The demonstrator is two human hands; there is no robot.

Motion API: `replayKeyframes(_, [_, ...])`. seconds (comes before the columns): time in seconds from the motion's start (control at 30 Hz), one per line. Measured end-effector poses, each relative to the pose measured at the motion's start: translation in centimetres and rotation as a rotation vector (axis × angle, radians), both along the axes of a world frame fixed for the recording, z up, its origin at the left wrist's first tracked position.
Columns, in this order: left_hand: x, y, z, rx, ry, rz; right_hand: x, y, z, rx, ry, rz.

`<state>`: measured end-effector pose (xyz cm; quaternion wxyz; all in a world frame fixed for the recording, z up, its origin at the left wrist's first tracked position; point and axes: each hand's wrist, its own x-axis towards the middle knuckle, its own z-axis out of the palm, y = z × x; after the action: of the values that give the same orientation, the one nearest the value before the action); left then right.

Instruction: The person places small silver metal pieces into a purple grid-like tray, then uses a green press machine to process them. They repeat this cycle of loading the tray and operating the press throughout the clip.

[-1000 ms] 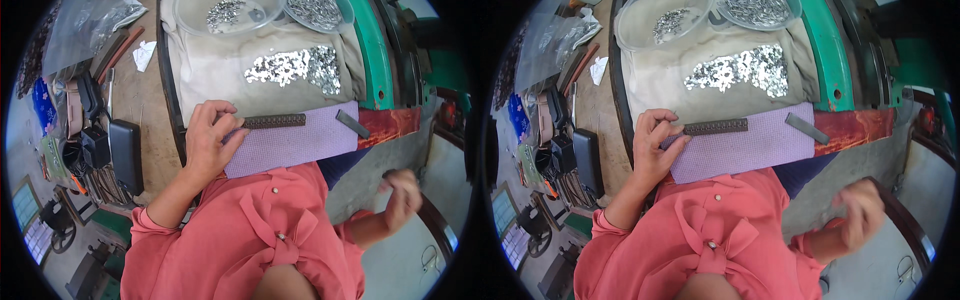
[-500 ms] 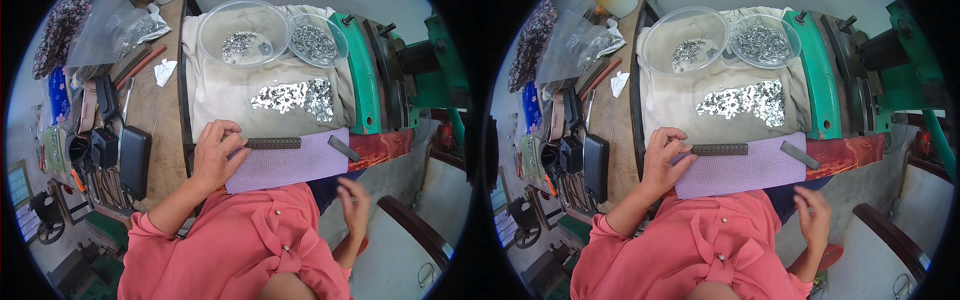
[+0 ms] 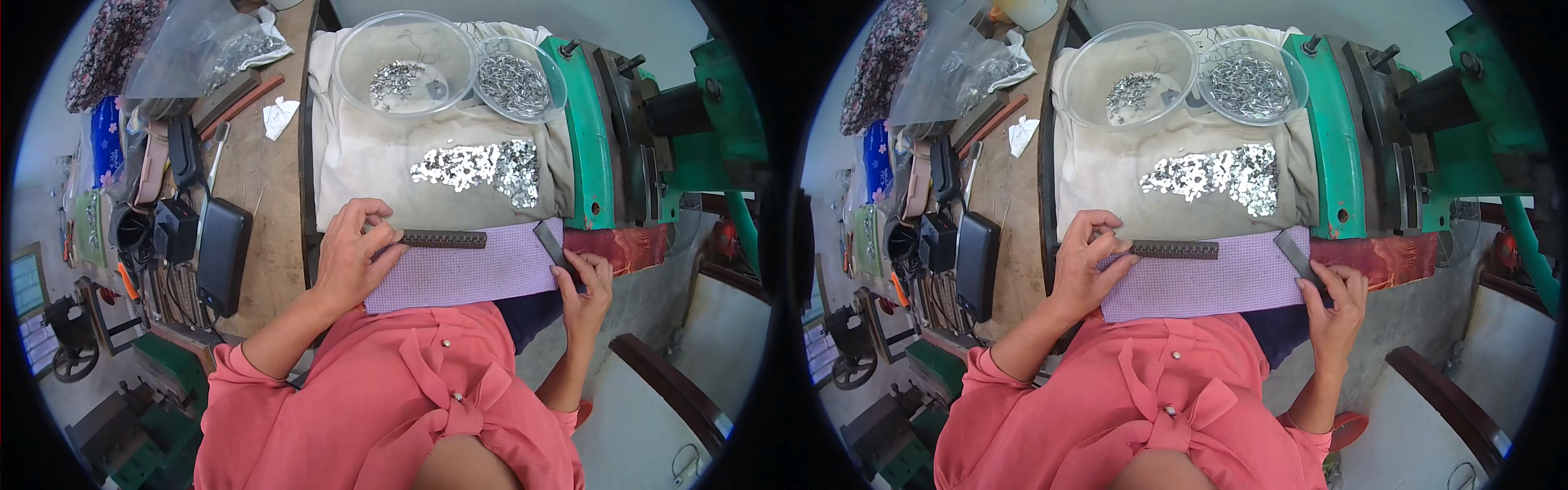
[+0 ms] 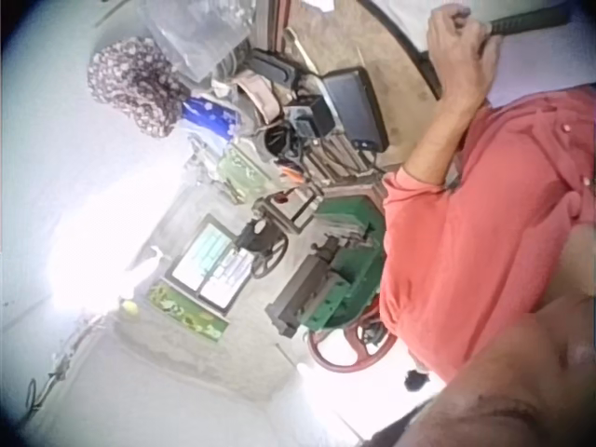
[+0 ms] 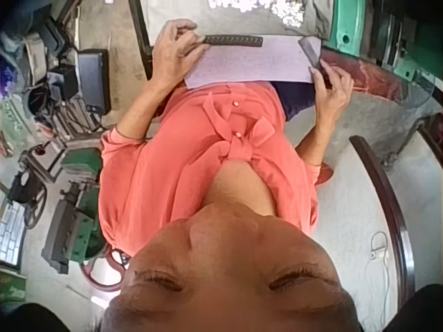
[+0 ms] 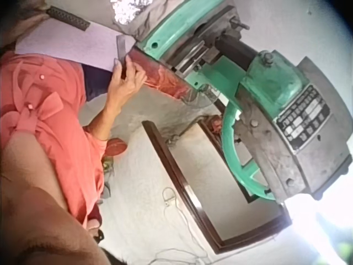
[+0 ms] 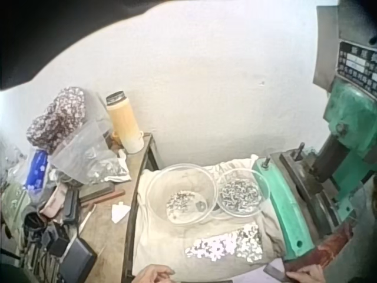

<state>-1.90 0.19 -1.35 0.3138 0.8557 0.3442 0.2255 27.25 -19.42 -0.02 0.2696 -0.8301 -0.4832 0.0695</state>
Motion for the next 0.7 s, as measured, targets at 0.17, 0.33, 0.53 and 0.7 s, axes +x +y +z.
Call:
replayKeyframes(0.17, [0.6, 0.5, 0.5, -0.060, 0.044, -0.024, -0.5, 0.6, 0.4, -0.001, 0.060, -0.044])
replayKeyframes(0.33, [1.1, 1.1, 1.1, -0.144, 0.085, -0.038, -1.3, 1.0, 1.6, 0.093, 0.077, 0.006])
replayKeyframes(0.53, [1.1, 1.2, 2.1, -0.279, 0.023, 0.016, -3.5, 5.5, 3.0, 0.158, 0.081, 0.328])
replayKeyframes(0.7, [0.7, 0.7, 2.0, -0.347, 0.010, 0.059, -4.9, 9.2, 2.4, 0.177, 0.063, 0.540])
